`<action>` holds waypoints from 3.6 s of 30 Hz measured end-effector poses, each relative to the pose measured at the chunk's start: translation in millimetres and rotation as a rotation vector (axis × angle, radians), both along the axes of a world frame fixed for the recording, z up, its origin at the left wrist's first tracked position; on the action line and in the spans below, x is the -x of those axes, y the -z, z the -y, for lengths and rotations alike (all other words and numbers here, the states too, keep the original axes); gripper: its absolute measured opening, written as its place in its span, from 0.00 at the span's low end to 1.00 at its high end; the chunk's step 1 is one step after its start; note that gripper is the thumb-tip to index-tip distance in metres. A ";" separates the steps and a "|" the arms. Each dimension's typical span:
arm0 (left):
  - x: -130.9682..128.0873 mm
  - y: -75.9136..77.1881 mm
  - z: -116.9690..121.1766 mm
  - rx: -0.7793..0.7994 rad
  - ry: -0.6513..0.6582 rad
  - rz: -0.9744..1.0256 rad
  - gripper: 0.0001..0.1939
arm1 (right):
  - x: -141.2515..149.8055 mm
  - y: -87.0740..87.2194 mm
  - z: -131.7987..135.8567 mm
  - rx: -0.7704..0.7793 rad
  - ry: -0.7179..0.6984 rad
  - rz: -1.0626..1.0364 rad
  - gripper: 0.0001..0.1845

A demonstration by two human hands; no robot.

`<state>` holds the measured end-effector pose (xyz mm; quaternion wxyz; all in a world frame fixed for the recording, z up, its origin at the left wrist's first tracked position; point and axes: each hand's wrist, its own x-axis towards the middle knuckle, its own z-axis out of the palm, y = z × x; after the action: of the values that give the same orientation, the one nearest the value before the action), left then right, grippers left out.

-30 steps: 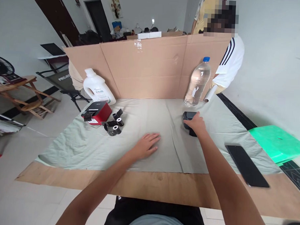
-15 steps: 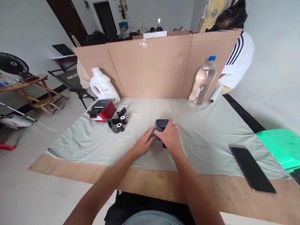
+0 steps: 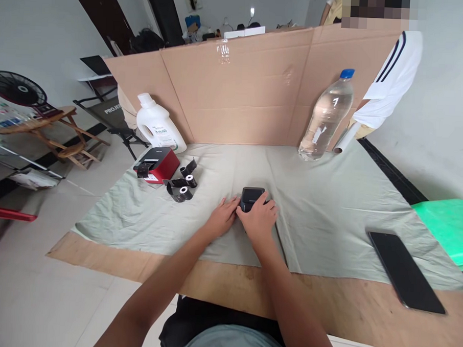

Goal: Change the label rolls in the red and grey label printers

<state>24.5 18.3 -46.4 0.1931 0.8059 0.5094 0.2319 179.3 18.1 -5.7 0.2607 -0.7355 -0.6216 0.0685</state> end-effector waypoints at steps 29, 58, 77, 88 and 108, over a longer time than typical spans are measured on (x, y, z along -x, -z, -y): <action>-6.2 -4.7 3.4 -0.001 -0.058 -0.126 0.35 | -41.6 48.2 -44.1 -0.209 -0.213 -1.146 0.39; 2.0 -20.2 -10.7 0.236 -0.108 0.236 0.32 | -42.4 52.2 -48.0 -0.209 -0.194 -1.079 0.36; -15.3 -31.3 -41.5 0.135 -0.085 0.092 0.31 | -40.4 57.4 -47.9 -0.191 -0.220 -1.125 0.36; -38.9 -83.2 -63.7 -0.052 0.066 -0.316 0.14 | -38.0 56.9 -48.1 -0.207 -0.178 -1.162 0.36; 69.3 -109.9 1.8 -0.070 -0.383 0.252 0.28 | -39.8 51.6 -47.5 -0.178 -0.143 -1.278 0.35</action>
<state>-44.8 16.5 63.5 0.1796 0.6653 0.6167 0.3805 219.1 65.6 -57.3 0.6338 -0.4821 -0.3949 0.4581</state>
